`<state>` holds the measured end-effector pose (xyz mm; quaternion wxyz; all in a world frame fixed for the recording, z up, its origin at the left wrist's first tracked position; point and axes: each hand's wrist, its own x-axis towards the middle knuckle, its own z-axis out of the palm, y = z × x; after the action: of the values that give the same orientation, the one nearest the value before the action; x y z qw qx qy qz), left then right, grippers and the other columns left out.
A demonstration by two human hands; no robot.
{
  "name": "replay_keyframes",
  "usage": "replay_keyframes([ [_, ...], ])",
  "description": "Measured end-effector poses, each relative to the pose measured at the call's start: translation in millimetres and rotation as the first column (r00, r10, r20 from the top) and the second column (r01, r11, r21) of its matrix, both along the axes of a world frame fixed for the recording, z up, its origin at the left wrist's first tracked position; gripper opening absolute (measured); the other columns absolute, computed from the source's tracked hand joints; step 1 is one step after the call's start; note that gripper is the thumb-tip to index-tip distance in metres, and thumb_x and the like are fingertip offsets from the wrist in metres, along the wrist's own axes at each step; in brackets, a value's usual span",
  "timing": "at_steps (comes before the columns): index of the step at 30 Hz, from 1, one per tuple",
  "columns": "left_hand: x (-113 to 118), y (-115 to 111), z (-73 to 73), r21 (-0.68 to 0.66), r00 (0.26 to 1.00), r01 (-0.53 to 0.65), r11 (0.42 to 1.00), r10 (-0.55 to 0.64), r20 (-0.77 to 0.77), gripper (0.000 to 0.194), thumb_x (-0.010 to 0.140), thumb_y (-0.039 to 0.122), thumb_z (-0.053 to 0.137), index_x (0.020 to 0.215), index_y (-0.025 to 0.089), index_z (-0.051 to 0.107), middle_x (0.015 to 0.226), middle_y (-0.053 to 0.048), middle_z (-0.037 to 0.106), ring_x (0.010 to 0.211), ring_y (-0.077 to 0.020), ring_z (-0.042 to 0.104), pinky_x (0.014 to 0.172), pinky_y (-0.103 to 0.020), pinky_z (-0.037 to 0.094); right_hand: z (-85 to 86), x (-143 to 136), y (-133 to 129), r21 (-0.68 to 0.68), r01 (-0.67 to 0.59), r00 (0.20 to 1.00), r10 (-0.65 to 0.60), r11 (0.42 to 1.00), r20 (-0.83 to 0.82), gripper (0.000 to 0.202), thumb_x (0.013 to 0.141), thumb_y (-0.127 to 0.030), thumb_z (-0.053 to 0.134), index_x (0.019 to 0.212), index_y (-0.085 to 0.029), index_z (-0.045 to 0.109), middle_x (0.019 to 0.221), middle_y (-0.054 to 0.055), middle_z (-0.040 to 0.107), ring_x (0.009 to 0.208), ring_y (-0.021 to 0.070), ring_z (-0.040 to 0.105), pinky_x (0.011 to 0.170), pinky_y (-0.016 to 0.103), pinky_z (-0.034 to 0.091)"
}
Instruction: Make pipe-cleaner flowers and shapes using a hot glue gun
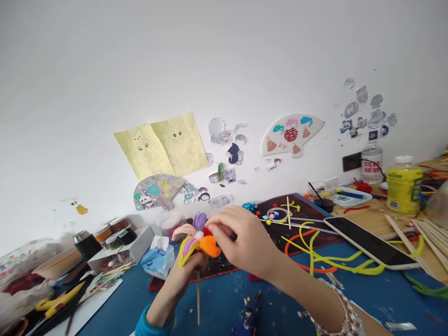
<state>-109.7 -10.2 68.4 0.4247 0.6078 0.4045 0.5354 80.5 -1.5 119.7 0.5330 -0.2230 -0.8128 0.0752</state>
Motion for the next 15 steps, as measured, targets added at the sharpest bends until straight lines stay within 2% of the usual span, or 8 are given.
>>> replay_keyframes([
  [2,4,-3,6.3,-0.075,0.985,0.131,0.989,-0.121,0.126,0.046,0.051,0.004,0.048,0.092,0.023,0.04,0.06,0.008,0.039,0.044,-0.0054,0.029,0.043,-0.02,0.022,1.6,7,9,-0.219,0.055,0.998,-0.046,0.974,0.045,0.021,0.089,-0.026,0.041,0.085,-0.018,0.061,0.067,0.0,0.06,0.059,0.0119,0.049,0.056,0.024,0.035],
  [4,5,-4,11.5,-0.069,0.951,0.211,0.975,-0.189,0.244,0.059,0.046,0.001,0.047,0.099,0.024,0.038,0.063,0.008,0.041,0.047,-0.0047,0.032,0.045,-0.018,0.022,-1.4,11,19,-0.39,0.071,0.977,0.015,0.918,0.213,0.028,0.089,-0.026,0.038,0.077,-0.018,0.061,0.062,-0.001,0.06,0.055,0.0119,0.051,0.053,0.024,0.034],
  [6,5,-4,15.7,-0.024,0.918,0.225,0.974,-0.204,0.34,0.063,0.042,0.0,0.045,0.1,0.023,0.04,0.067,0.006,0.044,0.05,-0.0045,0.034,0.046,-0.017,0.023,-9.6,7,29,-0.538,-0.019,0.91,0.238,0.843,0.34,0.032,0.09,-0.026,0.036,0.074,-0.017,0.062,0.068,0.001,0.065,0.06,0.0126,0.056,0.056,0.024,0.038],
  [7,5,-4,17.7,-0.006,0.903,0.222,0.975,-0.203,0.379,0.061,0.041,0.0,0.044,0.098,0.022,0.041,0.067,0.005,0.044,0.051,-0.0045,0.034,0.047,-0.017,0.023,-15.4,2,33,-0.617,-0.091,0.859,0.375,0.782,0.348,0.032,0.09,-0.027,0.036,0.077,-0.016,0.062,0.074,0.003,0.067,0.064,0.0129,0.058,0.057,0.023,0.04],
  [9,4,-5,21.1,0.0,0.879,0.208,0.978,-0.187,0.438,0.054,0.044,0.001,0.044,0.094,0.02,0.044,0.068,0.004,0.045,0.052,-0.0049,0.035,0.049,-0.017,0.027,-28.5,-13,37,-0.769,-0.228,0.739,0.62,0.597,0.262,0.03,0.09,-0.029,0.036,0.088,-0.014,0.062,0.087,0.006,0.068,0.069,0.013,0.06,0.058,0.023,0.044],
  [10,4,-6,22.5,-0.009,0.871,0.194,0.981,-0.168,0.461,0.049,0.048,0.002,0.045,0.094,0.019,0.045,0.068,0.003,0.045,0.053,-0.0054,0.036,0.05,-0.017,0.029,-35.1,-22,37,-0.812,-0.278,0.702,0.685,0.514,0.193,0.03,0.089,-0.029,0.036,0.09,-0.012,0.061,0.091,0.008,0.067,0.07,0.0129,0.061,0.059,0.023,0.046],
  [12,4,-8,24.4,-0.039,0.859,0.159,0.987,-0.118,0.497,0.038,0.059,0.005,0.048,0.094,0.018,0.047,0.07,0.002,0.047,0.055,-0.0064,0.039,0.053,-0.019,0.033,-46.7,-39,34,-0.831,-0.375,0.671,0.738,0.412,0.064,0.026,0.088,-0.028,0.04,0.087,-0.011,0.059,0.09,0.009,0.067,0.07,0.0124,0.062,0.063,0.023,0.048],
  [15,3,-8,24.5,-0.093,0.868,0.162,0.982,-0.097,0.486,0.011,0.077,0.017,0.049,0.088,0.015,0.049,0.07,0.0,0.049,0.057,-0.008,0.043,0.055,-0.02,0.038,-56.3,-53,28,-0.833,-0.473,0.648,0.754,0.288,-0.107,0.024,0.088,-0.03,0.041,0.08,-0.012,0.055,0.077,0.007,0.067,0.065,0.0125,0.062,0.064,0.025,0.049],
])
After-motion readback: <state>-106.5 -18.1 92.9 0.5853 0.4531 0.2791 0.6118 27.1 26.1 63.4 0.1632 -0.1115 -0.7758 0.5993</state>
